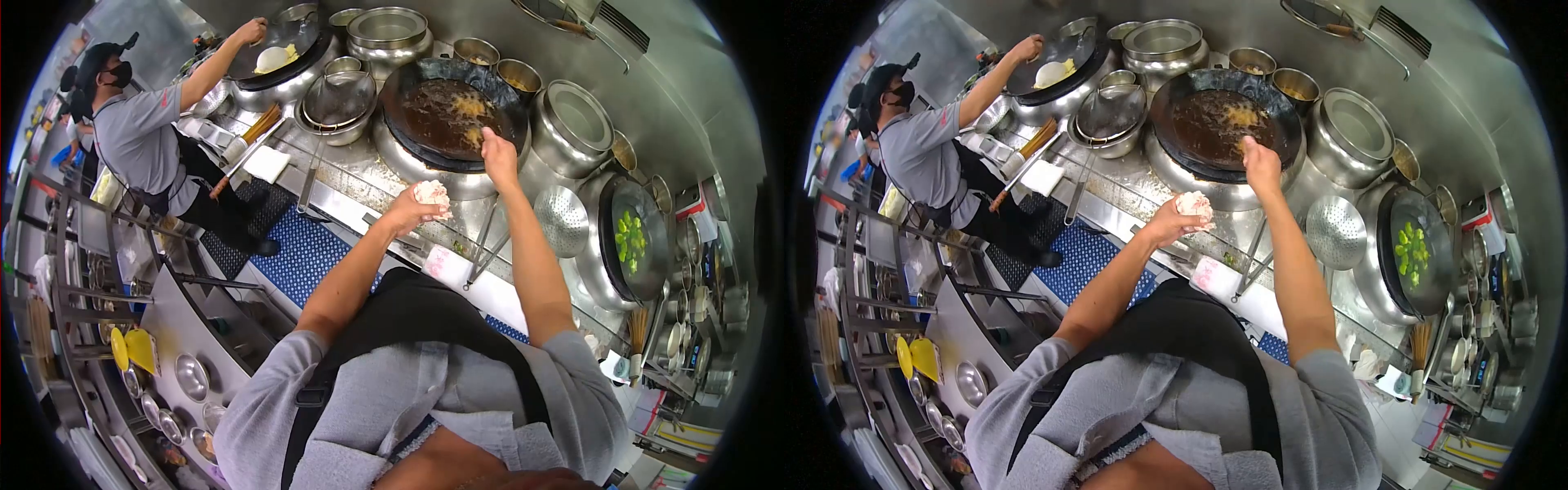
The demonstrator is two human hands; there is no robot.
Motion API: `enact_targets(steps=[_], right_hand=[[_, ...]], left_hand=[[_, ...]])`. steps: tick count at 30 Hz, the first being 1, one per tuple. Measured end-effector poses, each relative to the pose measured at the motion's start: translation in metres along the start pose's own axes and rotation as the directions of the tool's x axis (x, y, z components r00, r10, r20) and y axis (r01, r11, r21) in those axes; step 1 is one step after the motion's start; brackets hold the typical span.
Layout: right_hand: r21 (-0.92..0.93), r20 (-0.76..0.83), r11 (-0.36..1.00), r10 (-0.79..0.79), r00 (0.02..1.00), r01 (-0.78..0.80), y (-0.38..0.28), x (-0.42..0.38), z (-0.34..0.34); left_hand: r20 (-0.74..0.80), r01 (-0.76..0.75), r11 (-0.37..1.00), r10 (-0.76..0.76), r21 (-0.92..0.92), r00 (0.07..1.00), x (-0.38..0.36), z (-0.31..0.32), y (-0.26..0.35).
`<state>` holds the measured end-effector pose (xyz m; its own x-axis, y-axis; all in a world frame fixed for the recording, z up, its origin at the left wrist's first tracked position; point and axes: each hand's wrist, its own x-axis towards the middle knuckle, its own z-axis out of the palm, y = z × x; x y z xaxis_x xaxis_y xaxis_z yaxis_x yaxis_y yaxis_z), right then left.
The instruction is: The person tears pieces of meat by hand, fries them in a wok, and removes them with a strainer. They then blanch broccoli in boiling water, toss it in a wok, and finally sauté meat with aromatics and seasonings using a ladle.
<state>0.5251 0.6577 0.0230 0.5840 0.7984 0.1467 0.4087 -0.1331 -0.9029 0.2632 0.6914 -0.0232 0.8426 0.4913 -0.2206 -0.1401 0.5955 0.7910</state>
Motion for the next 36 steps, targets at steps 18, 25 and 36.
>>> enact_targets(steps=[18,25,36], right_hand=[[0.247,0.507,0.959,-0.006,0.862,-0.139,-0.035,-0.083,-0.010],[0.254,0.251,0.960,0.051,0.967,-0.116,-0.009,-0.085,-0.010],[0.145,0.360,0.989,-0.030,0.932,-0.024,-0.011,-0.099,0.002]], left_hand=[[-0.103,-0.161,0.973,0.180,0.163,0.978,0.021,0.042,0.010],[-0.124,-0.223,0.966,0.240,0.133,0.963,0.030,0.049,0.001],[-0.216,-0.239,0.954,0.276,0.181,0.937,0.024,0.046,0.002]])
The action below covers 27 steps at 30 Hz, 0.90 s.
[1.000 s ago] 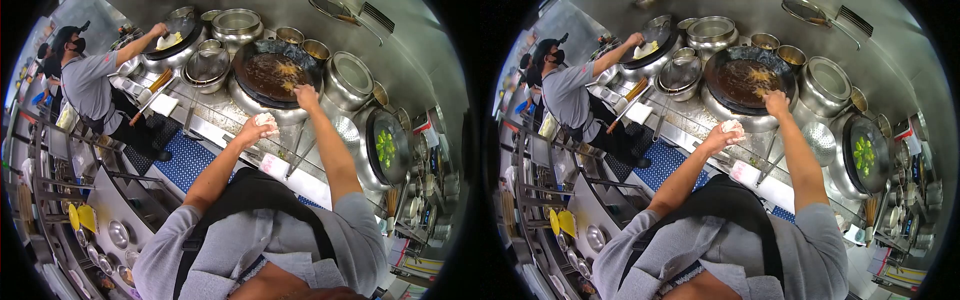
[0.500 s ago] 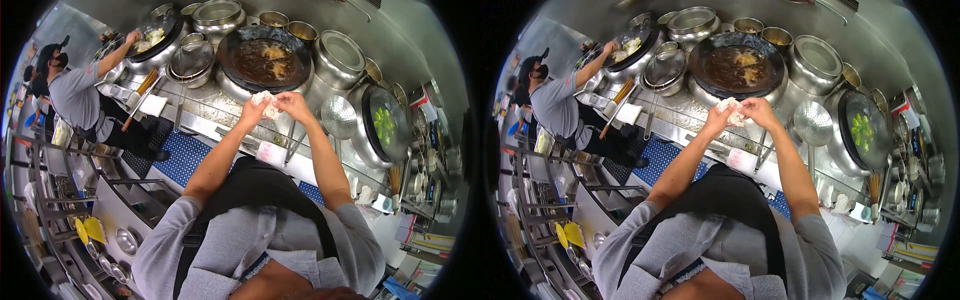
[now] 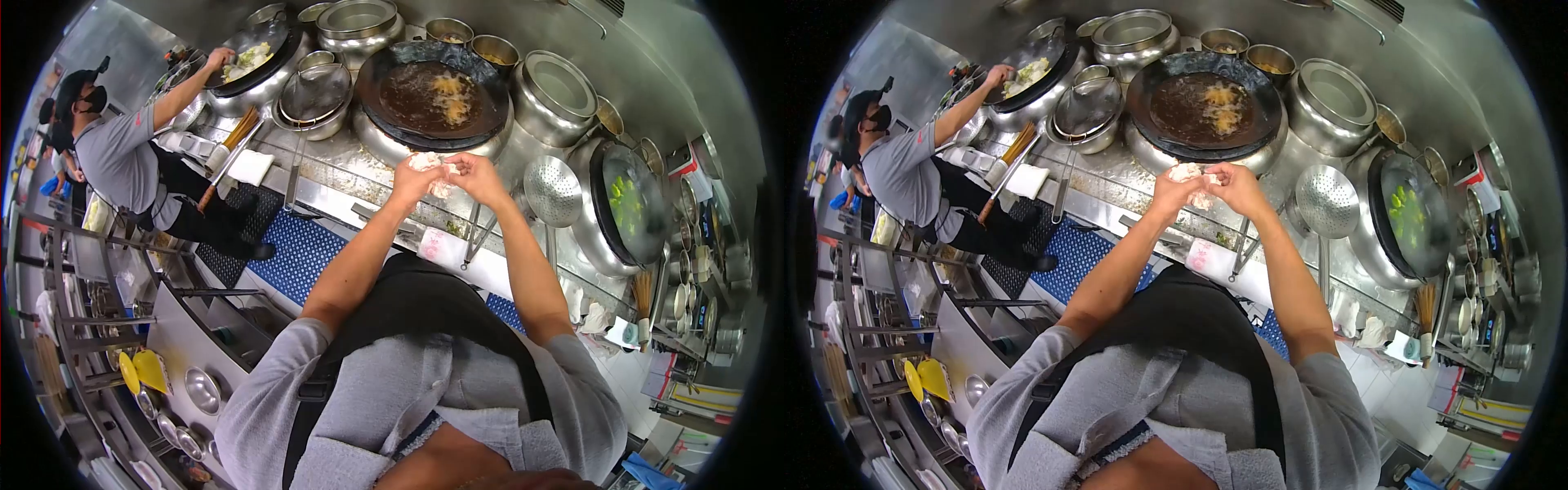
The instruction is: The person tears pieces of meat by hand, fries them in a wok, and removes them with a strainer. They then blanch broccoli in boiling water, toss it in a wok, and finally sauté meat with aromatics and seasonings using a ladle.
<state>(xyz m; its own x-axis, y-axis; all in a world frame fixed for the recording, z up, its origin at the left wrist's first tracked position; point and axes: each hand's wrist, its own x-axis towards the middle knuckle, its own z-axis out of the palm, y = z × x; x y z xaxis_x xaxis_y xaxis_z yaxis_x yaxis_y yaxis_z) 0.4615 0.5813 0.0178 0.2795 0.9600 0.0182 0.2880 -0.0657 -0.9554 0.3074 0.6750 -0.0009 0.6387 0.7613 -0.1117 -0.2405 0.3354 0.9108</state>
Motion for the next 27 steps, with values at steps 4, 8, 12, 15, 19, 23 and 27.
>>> enact_targets(steps=[4,8,12,15,19,23,27], right_hand=[[-0.023,-0.035,0.990,0.140,0.989,-0.141,0.007,-0.005,-0.022],[0.607,-0.048,0.756,0.343,0.938,-0.245,0.008,-0.010,-0.033],[0.687,0.022,0.680,0.332,0.943,-0.256,0.021,-0.003,-0.019],[0.716,0.098,0.658,0.236,0.967,-0.233,0.016,0.008,-0.013],[0.679,0.148,0.694,0.188,0.971,-0.238,-0.004,0.033,-0.015],[0.752,-0.108,0.659,0.106,0.988,0.011,-0.043,0.041,0.010],[0.546,-0.063,0.837,0.077,0.995,-0.030,-0.043,0.046,0.001]], left_hand=[[-0.129,0.013,0.999,-0.008,0.040,0.992,0.003,-0.017,0.005],[-0.105,0.006,0.992,-0.020,-0.124,0.994,0.003,-0.027,0.009],[-0.033,0.016,0.984,-0.022,-0.175,0.999,0.006,-0.036,-0.011],[-0.055,0.025,0.991,-0.032,-0.133,0.998,0.003,-0.039,-0.012],[-0.040,0.049,0.984,-0.056,-0.170,0.998,-0.012,-0.034,0.004],[-0.012,0.013,0.984,-0.015,-0.180,1.000,-0.015,-0.034,0.008],[0.012,0.020,0.980,-0.018,-0.200,1.000,-0.021,-0.034,0.021]])
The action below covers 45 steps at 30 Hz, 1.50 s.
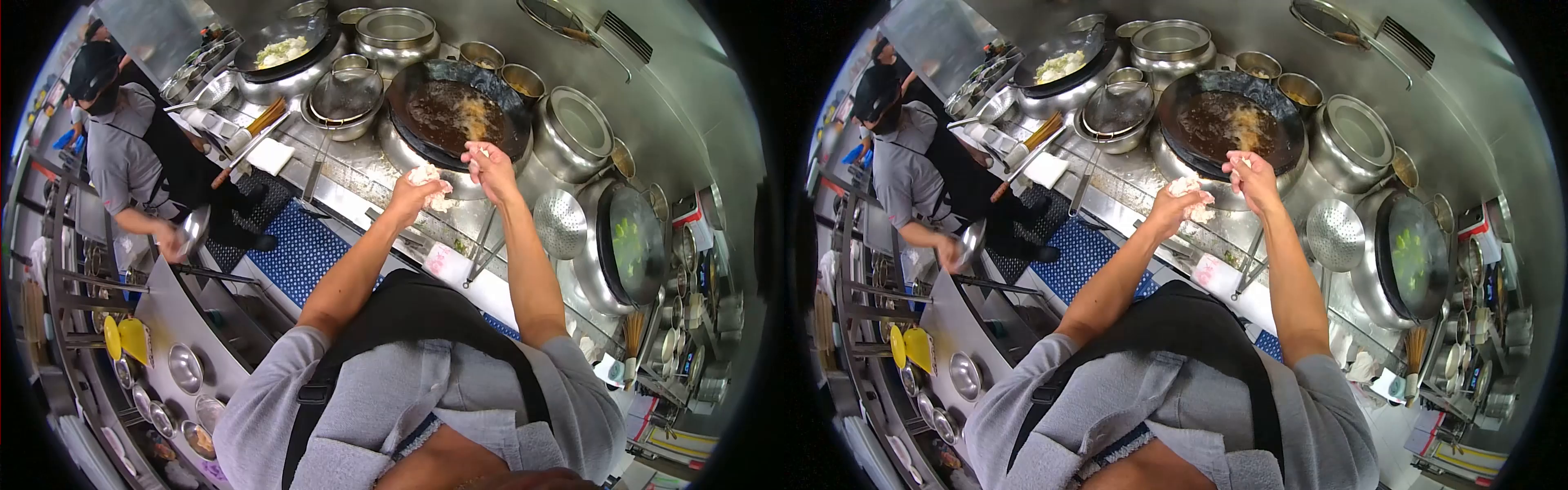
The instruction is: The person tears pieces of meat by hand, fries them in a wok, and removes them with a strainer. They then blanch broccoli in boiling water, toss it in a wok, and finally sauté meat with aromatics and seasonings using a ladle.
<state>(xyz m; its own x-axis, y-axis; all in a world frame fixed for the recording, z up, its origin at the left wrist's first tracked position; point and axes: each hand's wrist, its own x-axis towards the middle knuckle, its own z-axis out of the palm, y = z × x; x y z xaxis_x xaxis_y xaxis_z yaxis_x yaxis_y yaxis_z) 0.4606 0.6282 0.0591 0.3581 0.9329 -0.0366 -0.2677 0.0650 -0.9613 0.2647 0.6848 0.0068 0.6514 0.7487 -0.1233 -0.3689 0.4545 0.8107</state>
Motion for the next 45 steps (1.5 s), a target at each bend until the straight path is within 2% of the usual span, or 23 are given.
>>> enact_targets(steps=[3,4,5,7,8,9,11,14,15,16,17,19,20,23,24,27,28,31,34,37,40,43,45], right_hand=[[-0.272,-0.050,0.961,0.030,0.998,-0.043,-0.003,0.003,0.004],[-0.547,-0.079,0.827,-0.204,0.976,0.129,0.006,0.011,0.006],[-0.712,-0.065,0.686,-0.275,0.959,0.148,0.005,0.016,0.003],[-0.938,-0.003,0.320,-0.396,0.918,0.135,0.001,0.023,-0.005],[-0.966,-0.052,0.255,-0.321,0.946,0.034,-0.005,0.029,-0.017],[-0.975,0.092,0.143,-0.447,0.890,0.173,0.004,0.041,-0.045],[-0.979,0.170,-0.024,-0.633,0.755,0.201,0.020,0.066,-0.098],[-0.953,0.183,0.139,-0.449,0.875,0.271,-0.004,0.046,-0.114],[-0.906,0.141,0.358,-0.243,0.960,0.224,-0.015,0.027,-0.100],[-0.825,0.135,0.551,-0.020,0.991,0.123,-0.028,0.004,-0.071],[-0.715,0.164,0.699,0.199,0.966,-0.023,-0.028,-0.014,-0.046],[-0.434,0.236,0.885,0.292,0.927,-0.169,-0.007,-0.036,-0.023],[-0.349,0.216,0.928,0.213,0.953,-0.129,-0.003,-0.043,-0.011],[-0.284,0.086,0.955,0.113,0.990,-0.084,0.035,-0.026,-0.032],[-0.237,0.071,0.971,0.051,0.996,-0.032,0.030,-0.033,-0.023],[-0.361,0.084,0.932,-0.010,0.996,0.039,0.034,-0.036,-0.022],[-0.333,0.057,0.942,-0.006,0.998,0.025,0.034,-0.037,-0.024],[-0.252,-0.005,0.967,0.018,1.000,-0.019,0.031,-0.038,-0.029],[-0.144,0.035,0.989,-0.034,0.999,0.039,0.028,-0.045,-0.016],[-0.349,0.030,0.936,-0.043,0.999,0.051,0.038,-0.039,-0.012],[-0.236,0.059,0.971,-0.030,0.998,0.043,0.028,-0.040,-0.018],[-0.127,0.063,0.991,-0.030,0.998,0.038,0.023,-0.044,-0.020],[-0.113,0.064,0.994,-0.005,0.998,0.012,0.020,-0.045,-0.021]], left_hand=[[0.005,0.015,1.000,-0.015,0.011,1.000,-0.002,0.002,0.002],[0.008,0.031,0.999,-0.031,0.013,0.999,-0.003,0.004,0.004],[0.011,0.049,0.999,-0.049,0.016,0.999,-0.004,0.006,0.005],[0.025,0.048,0.999,-0.048,-0.012,0.999,-0.002,0.009,0.003],[0.033,0.041,0.999,-0.041,-0.015,0.999,-0.002,0.010,0.000],[0.040,0.035,0.999,-0.035,-0.020,0.999,-0.002,0.010,-0.002],[0.069,0.087,0.993,-0.082,-0.074,0.994,-0.003,0.009,0.000],[0.154,0.155,0.965,-0.124,-0.210,0.980,0.005,0.006,0.005],[0.189,0.187,0.947,-0.140,-0.262,0.972,0.006,0.006,0.003],[0.144,0.180,0.958,-0.150,-0.225,0.978,0.008,0.010,0.001],[0.112,0.145,0.972,-0.125,-0.187,0.986,0.009,0.013,-0.003],[0.059,0.077,0.992,-0.071,-0.100,0.996,0.014,0.020,-0.011],[0.073,0.028,0.996,-0.022,-0.084,0.997,0.024,0.016,-0.025],[-0.027,-0.045,0.980,0.051,0.192,0.998,0.027,0.016,-0.030],[-0.027,-0.044,0.990,0.048,0.132,0.999,0.028,0.018,-0.030],[0.030,-0.054,0.983,0.049,0.176,0.998,0.029,0.018,-0.035],[0.030,-0.085,0.970,0.081,0.226,0.996,0.030,0.018,-0.038],[-0.017,-0.115,0.970,0.121,0.214,0.993,0.028,0.021,-0.036],[-0.032,-0.016,0.976,0.024,0.215,0.999,0.027,0.020,-0.027],[0.020,-0.061,0.982,0.059,0.181,0.998,0.029,0.018,-0.034],[-0.049,-0.100,0.971,0.113,0.219,0.992,0.031,0.017,-0.027],[-0.036,-0.149,0.980,0.155,0.129,0.987,0.034,0.017,-0.023],[-0.018,-0.099,0.990,0.101,0.103,0.995,0.031,0.013,-0.018]])
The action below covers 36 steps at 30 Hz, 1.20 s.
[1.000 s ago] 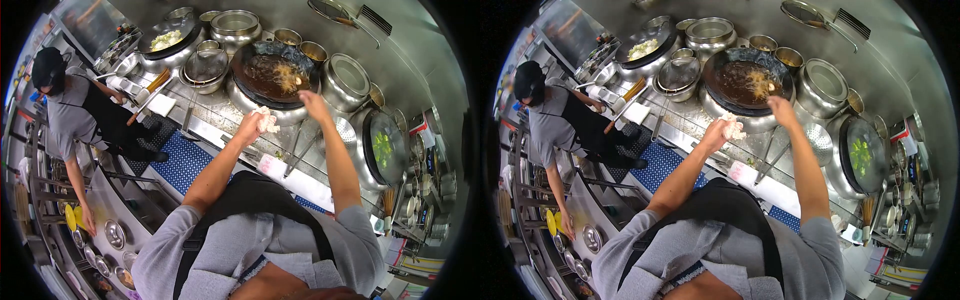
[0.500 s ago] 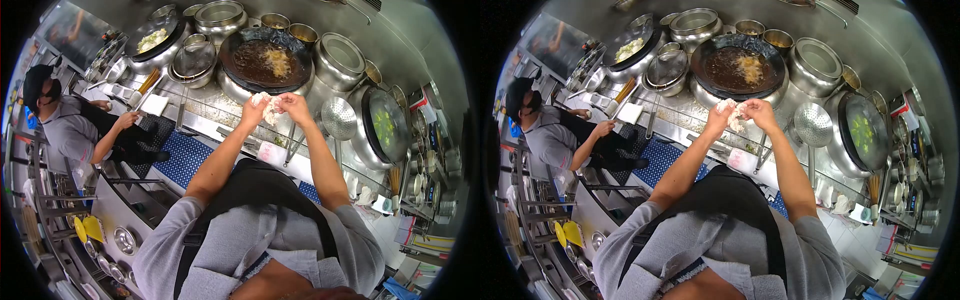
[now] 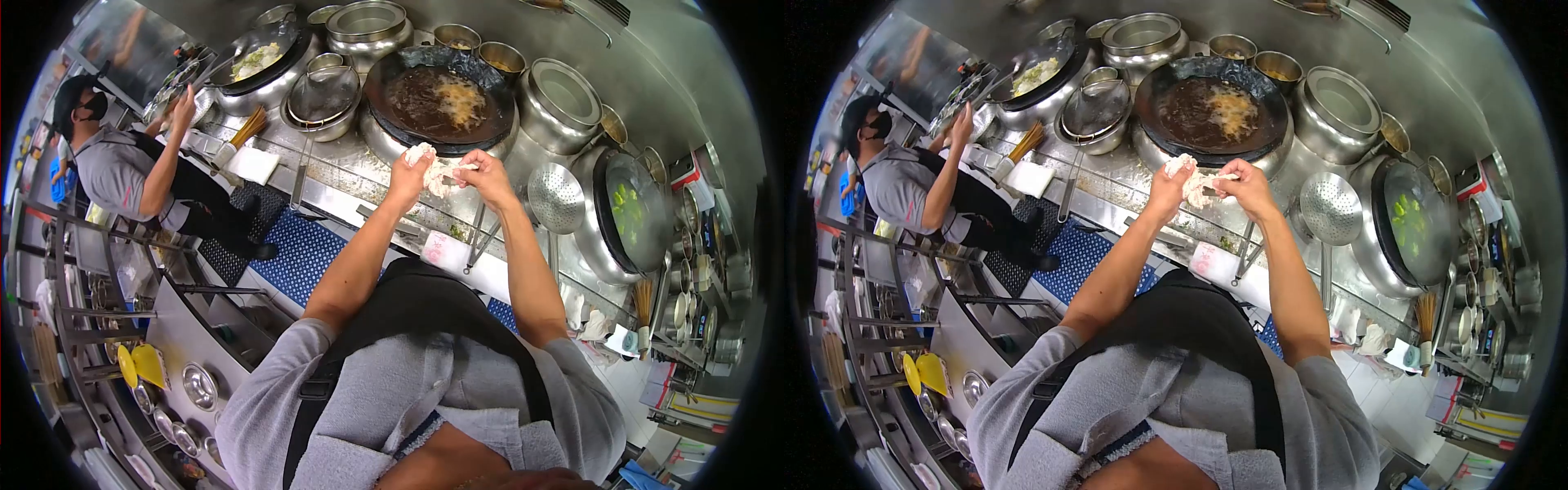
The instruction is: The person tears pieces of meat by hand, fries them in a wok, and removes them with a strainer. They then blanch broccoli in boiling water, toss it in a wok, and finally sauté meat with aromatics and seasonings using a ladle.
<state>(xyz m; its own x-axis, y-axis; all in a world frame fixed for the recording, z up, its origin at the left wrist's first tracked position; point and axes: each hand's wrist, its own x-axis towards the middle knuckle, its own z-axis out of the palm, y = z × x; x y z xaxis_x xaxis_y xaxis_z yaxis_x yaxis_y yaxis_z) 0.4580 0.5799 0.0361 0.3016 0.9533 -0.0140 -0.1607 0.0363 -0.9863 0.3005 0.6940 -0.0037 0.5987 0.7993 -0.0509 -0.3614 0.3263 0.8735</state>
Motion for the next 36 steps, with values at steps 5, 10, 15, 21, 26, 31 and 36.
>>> enact_targets(steps=[5,10,15,21,26,31,36], right_hand=[[-0.088,0.016,0.989,0.119,0.993,-0.117,-0.004,-0.003,0.004],[-0.406,0.045,0.902,0.180,0.983,-0.146,-0.011,-0.007,0.000],[-0.257,-0.027,0.955,0.148,0.989,-0.150,-0.015,-0.012,-0.067],[0.126,-0.103,0.988,0.098,0.990,-0.084,-0.015,0.012,-0.069],[-0.244,-0.230,0.958,0.095,0.969,-0.152,-0.025,0.045,-0.039],[-0.892,-0.030,0.438,-0.300,0.954,0.110,-0.019,0.085,-0.017],[-0.984,0.054,0.124,-0.480,0.875,0.128,-0.028,0.095,-0.056]], left_hand=[[0.135,0.154,0.986,-0.144,-0.067,0.980,-0.009,0.001,0.007],[0.149,0.136,0.991,-0.132,-0.014,0.980,-0.008,-0.002,0.013],[0.055,0.084,0.991,-0.078,-0.109,0.995,0.003,-0.041,0.038],[0.039,0.161,0.984,-0.158,-0.075,0.987,-0.007,-0.041,0.019],[0.121,0.242,0.964,-0.229,-0.113,0.966,-0.010,-0.048,0.011],[0.307,0.362,0.898,-0.281,-0.249,0.909,-0.009,-0.044,0.013],[0.104,0.294,0.934,-0.278,-0.205,0.955,-0.018,-0.027,0.017]])
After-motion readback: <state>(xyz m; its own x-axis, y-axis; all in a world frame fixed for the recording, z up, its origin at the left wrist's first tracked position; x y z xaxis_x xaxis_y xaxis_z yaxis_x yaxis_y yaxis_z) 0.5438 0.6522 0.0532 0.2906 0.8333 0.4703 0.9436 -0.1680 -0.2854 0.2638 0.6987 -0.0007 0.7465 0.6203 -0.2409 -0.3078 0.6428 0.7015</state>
